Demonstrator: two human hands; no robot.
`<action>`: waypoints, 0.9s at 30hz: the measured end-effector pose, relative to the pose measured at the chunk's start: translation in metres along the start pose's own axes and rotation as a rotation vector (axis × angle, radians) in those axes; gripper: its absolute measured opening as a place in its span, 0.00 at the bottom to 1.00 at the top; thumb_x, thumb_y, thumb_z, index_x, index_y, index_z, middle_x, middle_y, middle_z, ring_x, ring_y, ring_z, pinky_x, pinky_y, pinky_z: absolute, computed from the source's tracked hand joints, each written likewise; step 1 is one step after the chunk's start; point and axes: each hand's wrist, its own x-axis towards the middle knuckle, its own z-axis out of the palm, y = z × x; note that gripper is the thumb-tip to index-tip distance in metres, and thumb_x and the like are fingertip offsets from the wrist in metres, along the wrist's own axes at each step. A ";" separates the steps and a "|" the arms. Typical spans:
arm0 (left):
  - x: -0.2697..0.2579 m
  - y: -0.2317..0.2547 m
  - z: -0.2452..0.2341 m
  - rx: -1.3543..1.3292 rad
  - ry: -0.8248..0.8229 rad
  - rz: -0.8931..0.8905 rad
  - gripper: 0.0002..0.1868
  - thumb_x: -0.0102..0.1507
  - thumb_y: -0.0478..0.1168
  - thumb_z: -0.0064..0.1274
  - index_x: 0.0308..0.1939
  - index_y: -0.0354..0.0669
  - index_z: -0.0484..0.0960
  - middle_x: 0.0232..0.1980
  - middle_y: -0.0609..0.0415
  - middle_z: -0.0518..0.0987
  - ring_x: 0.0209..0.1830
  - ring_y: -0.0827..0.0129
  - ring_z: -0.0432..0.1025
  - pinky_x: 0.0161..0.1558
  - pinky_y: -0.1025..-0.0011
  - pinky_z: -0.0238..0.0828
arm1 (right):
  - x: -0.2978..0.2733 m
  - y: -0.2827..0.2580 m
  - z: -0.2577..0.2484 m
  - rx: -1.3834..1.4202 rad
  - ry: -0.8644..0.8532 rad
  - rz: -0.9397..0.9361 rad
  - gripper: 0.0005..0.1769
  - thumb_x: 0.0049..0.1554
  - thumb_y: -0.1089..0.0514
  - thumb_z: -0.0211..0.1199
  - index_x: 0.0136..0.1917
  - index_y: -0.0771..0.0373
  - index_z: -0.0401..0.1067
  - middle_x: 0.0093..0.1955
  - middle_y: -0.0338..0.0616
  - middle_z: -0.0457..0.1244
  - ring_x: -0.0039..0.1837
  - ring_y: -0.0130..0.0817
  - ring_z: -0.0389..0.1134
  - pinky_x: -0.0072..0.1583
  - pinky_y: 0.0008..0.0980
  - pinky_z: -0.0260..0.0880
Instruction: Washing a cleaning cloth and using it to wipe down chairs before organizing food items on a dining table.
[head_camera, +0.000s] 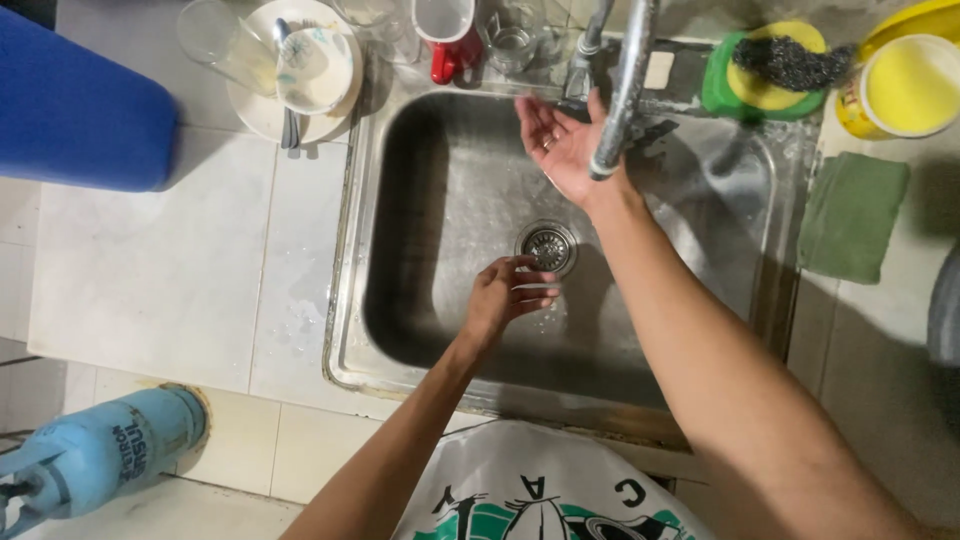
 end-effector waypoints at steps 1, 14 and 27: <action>0.003 0.003 0.003 -0.004 0.006 0.000 0.26 0.75 0.46 0.27 0.64 0.27 0.68 0.51 0.35 0.82 0.44 0.50 0.81 0.48 0.59 0.81 | 0.008 -0.003 -0.006 -0.001 0.002 0.007 0.40 0.63 0.40 0.51 0.67 0.83 0.60 0.65 0.65 0.63 0.63 0.55 0.70 0.62 0.46 0.73; 0.075 0.027 0.047 -0.170 -0.023 -0.079 0.30 0.75 0.51 0.23 0.62 0.27 0.70 0.52 0.37 0.80 0.48 0.53 0.77 0.53 0.59 0.77 | 0.034 0.006 -0.015 0.182 0.049 -0.051 0.20 0.60 0.48 0.65 0.56 0.66 0.69 0.51 0.44 0.67 0.50 0.35 0.68 0.57 0.41 0.70; 0.091 0.029 0.048 -0.195 -0.022 -0.122 0.34 0.75 0.56 0.21 0.62 0.25 0.68 0.52 0.36 0.77 0.49 0.51 0.75 0.57 0.54 0.76 | 0.038 -0.002 -0.062 -0.282 0.050 -0.258 0.25 0.61 0.45 0.72 0.61 0.65 0.72 0.57 0.39 0.69 0.45 0.21 0.63 0.47 0.25 0.67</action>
